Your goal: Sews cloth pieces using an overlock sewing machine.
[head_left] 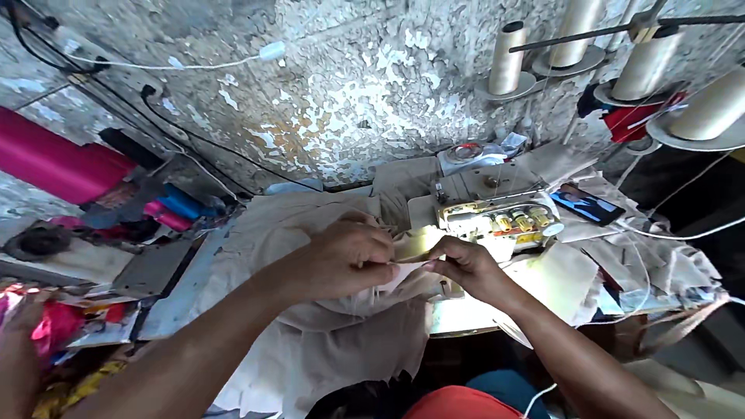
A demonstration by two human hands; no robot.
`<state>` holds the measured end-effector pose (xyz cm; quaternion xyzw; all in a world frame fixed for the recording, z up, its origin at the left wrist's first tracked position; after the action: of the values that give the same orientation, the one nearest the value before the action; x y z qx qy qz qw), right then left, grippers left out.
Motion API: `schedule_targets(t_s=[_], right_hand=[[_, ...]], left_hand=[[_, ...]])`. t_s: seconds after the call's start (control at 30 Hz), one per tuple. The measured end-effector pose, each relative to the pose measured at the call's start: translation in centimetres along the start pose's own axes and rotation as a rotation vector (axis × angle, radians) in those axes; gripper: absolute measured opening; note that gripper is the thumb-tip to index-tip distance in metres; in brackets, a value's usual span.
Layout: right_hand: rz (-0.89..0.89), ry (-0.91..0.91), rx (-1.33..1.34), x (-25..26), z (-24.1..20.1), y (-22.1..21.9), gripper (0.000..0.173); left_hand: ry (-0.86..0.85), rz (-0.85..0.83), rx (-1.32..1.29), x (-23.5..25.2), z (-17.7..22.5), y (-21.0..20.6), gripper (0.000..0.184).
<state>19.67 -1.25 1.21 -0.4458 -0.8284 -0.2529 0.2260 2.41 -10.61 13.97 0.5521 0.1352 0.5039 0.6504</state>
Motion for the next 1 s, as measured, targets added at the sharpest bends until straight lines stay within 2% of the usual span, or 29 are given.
schedule_targets(t_s=[0.13,0.23,0.33,0.6,0.77,0.9,1.0], right_hand=[[-0.019,0.084,-0.082,0.3,0.7,0.1,0.019],[-0.02,0.113,-0.205,-0.1,2.3,0.6,0.019],[-0.037,0.054,-0.209,-0.4,3.6,1.1,0.018],[-0.03,0.038,-0.255,-0.9,4.8,1.1,0.018],[-0.095,-0.125,-0.356,-1.2,7.3,1.9,0.018],[-0.118,-0.25,-0.34,-1.4,8.3,2.3,0.023],[-0.066,-0.194,-0.299,-1.5,7.8,2.1,0.018]], left_hand=[[0.175,0.125,-0.387,-0.5,-0.6,-1.2,0.033],[0.278,0.174,-0.518,-1.2,-1.6,-1.6,0.029],[0.323,0.18,-0.574,-1.3,-2.0,-1.7,0.027],[0.339,0.199,-0.69,-1.2,-2.4,-1.9,0.026],[0.329,0.21,-0.724,-1.4,-2.5,-2.0,0.025],[0.283,0.192,-0.726,-1.3,-2.3,-1.8,0.026],[0.278,0.187,-0.701,-1.2,-2.2,-1.7,0.03]])
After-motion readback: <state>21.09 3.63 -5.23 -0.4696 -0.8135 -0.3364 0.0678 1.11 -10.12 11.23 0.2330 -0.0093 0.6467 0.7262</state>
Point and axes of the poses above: each hand's wrist, its own x-axis towards the middle knuckle, its own y-axis out of the back of the hand, z = x × y, the point moved 4 cm from there along x, towards the middle knuckle, and after that the axes turned 13 degrees about z, right-handed, at the moved point
